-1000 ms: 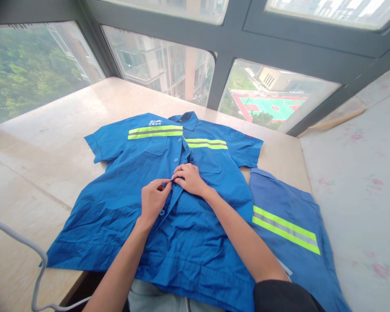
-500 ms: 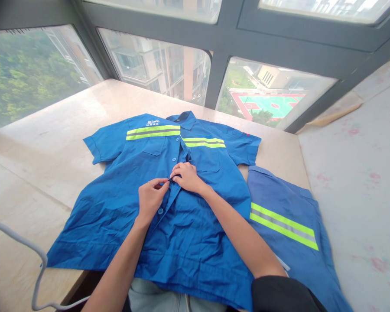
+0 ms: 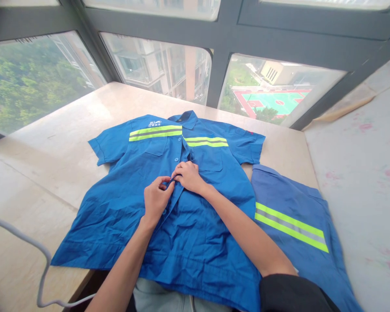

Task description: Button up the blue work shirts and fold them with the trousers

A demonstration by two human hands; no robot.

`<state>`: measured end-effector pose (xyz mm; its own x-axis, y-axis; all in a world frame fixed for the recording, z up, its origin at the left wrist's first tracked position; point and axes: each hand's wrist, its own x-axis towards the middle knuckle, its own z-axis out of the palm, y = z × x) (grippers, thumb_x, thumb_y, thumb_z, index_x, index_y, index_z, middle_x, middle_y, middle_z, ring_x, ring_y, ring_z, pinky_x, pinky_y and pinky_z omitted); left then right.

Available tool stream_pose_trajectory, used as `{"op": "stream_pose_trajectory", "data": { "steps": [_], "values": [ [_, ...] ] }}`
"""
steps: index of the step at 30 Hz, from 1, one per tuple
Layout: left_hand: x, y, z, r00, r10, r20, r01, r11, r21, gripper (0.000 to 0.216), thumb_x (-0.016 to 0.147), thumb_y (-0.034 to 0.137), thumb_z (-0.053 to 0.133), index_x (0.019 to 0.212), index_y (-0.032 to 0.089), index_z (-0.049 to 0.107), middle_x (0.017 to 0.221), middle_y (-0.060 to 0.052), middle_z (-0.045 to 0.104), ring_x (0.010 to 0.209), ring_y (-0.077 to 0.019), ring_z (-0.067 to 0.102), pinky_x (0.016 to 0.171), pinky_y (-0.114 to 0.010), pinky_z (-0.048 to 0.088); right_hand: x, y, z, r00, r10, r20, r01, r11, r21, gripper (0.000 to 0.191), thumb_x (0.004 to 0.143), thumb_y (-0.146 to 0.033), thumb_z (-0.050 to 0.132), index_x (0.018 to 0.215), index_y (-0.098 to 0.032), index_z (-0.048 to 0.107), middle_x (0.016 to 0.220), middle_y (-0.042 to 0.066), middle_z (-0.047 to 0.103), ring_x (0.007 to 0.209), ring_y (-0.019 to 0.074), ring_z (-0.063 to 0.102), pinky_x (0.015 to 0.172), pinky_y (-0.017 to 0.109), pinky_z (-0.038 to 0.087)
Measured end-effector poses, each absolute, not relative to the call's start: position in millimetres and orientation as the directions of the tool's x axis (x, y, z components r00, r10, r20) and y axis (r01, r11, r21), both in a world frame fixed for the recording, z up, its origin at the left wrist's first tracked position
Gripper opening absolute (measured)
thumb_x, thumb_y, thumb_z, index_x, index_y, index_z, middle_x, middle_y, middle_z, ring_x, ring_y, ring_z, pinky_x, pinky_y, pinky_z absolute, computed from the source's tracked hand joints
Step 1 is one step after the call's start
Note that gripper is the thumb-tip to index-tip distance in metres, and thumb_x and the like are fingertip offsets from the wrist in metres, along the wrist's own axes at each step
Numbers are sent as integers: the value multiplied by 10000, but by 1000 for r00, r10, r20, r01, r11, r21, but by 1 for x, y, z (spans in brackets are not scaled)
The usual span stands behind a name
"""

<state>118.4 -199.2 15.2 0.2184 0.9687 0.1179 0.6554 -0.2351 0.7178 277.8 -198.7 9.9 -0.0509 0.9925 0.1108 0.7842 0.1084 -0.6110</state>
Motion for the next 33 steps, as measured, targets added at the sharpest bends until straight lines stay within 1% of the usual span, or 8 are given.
{"op": "stream_pose_trajectory", "data": {
  "steps": [8,12,16,20,23,29,33],
  "values": [
    [120,-200,19,202,976,86,678,-202,707,186,782,246,655,955,205,708,760,-10,705,676,-154,628,710,-267,463,285,-200,9,-126,984,127,770,177,-613,152,864,-174,671,911,-292,755,1044,14,665,1036,217,514,910,405,312],
    [120,-200,18,209,973,100,663,-216,717,171,782,230,641,937,208,709,763,-9,708,663,-147,624,704,-261,467,293,-199,9,-195,972,133,738,234,-632,182,860,-179,665,958,-302,755,1092,22,665,1070,230,514,945,423,308],
    [119,-200,17,217,969,120,656,-236,717,162,781,224,638,924,204,710,755,-9,708,659,-145,621,696,-256,465,298,-199,10,-249,958,142,723,282,-631,200,844,-184,670,985,-297,754,1086,28,660,1075,227,519,973,422,307],
    [119,-200,15,220,967,127,654,-243,716,173,781,224,635,931,194,715,720,-6,694,650,-147,615,691,-260,459,296,-199,14,-240,963,120,762,264,-592,193,834,-177,664,962,-283,761,1017,35,662,1024,224,535,951,420,309],
    [118,-199,15,222,966,131,641,-246,727,168,782,232,633,923,198,718,687,3,679,645,-145,613,677,-254,451,294,-199,17,-225,969,104,771,243,-589,174,835,-181,651,929,-277,763,977,29,674,996,221,540,932,415,311],
    [115,-197,16,226,967,114,600,-230,766,149,783,242,626,887,202,726,592,34,628,577,-126,596,615,-233,425,290,-199,16,-101,989,107,727,147,-670,136,786,-147,668,851,-247,733,958,6,706,985,216,569,921,396,331],
    [113,-197,17,230,968,102,568,-218,793,143,793,250,618,864,205,734,604,30,654,555,-119,590,596,-226,422,284,-202,13,-17,988,154,698,122,-705,106,785,-132,664,813,-230,693,971,8,710,972,217,579,913,388,351]
  ]
}}
